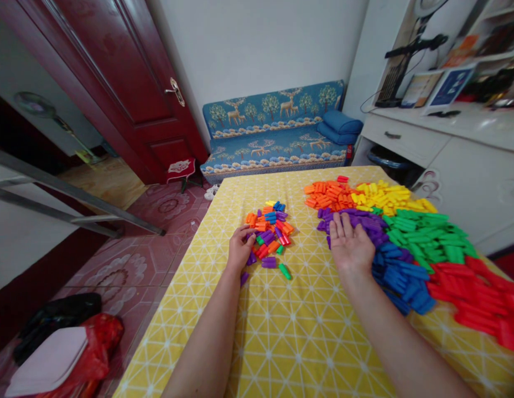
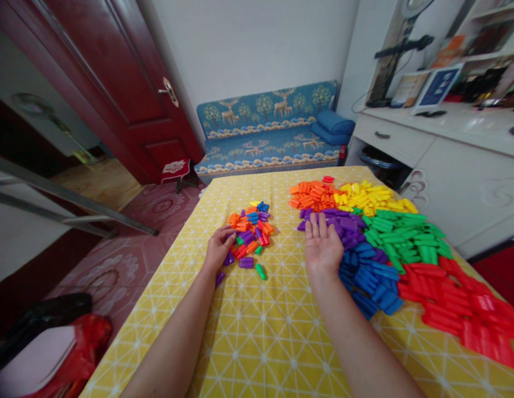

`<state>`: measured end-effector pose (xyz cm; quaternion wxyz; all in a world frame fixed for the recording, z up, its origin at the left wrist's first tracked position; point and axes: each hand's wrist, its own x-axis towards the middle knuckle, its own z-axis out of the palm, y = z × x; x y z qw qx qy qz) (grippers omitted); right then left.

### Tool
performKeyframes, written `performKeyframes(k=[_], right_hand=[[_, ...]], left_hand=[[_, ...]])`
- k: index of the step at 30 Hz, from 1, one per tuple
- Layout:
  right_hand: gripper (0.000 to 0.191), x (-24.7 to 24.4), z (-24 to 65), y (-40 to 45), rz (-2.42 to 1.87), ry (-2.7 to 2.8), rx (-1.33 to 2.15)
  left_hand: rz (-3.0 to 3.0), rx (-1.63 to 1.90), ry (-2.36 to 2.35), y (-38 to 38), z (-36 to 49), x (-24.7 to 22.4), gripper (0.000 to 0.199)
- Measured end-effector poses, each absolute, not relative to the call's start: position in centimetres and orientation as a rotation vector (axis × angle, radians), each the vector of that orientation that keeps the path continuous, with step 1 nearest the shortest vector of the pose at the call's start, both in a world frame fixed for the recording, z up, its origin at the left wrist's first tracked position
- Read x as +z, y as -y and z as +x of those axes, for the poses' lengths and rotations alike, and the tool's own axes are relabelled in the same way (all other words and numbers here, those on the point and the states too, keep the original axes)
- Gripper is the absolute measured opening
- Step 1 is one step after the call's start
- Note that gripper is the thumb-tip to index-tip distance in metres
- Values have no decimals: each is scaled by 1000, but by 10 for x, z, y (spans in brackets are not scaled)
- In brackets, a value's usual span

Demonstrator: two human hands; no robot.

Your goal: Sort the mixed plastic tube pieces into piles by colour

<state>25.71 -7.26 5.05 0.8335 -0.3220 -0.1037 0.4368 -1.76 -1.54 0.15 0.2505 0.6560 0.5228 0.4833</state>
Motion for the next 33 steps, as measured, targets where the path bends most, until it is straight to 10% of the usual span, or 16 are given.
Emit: performKeyframes(k=[7,15,33], right_hand=[[32,34,228,77,-1011,788,1100],[61,12,191,86,-1430,1944,354],[22,12,192,87,-1295,1355,650]], left_hand=[[1796,1290,-1395,19,-16,8,21],[1846,1248,-1366,22,-14,9,24],[2070,1123,-1203,27,-11,16,30]])
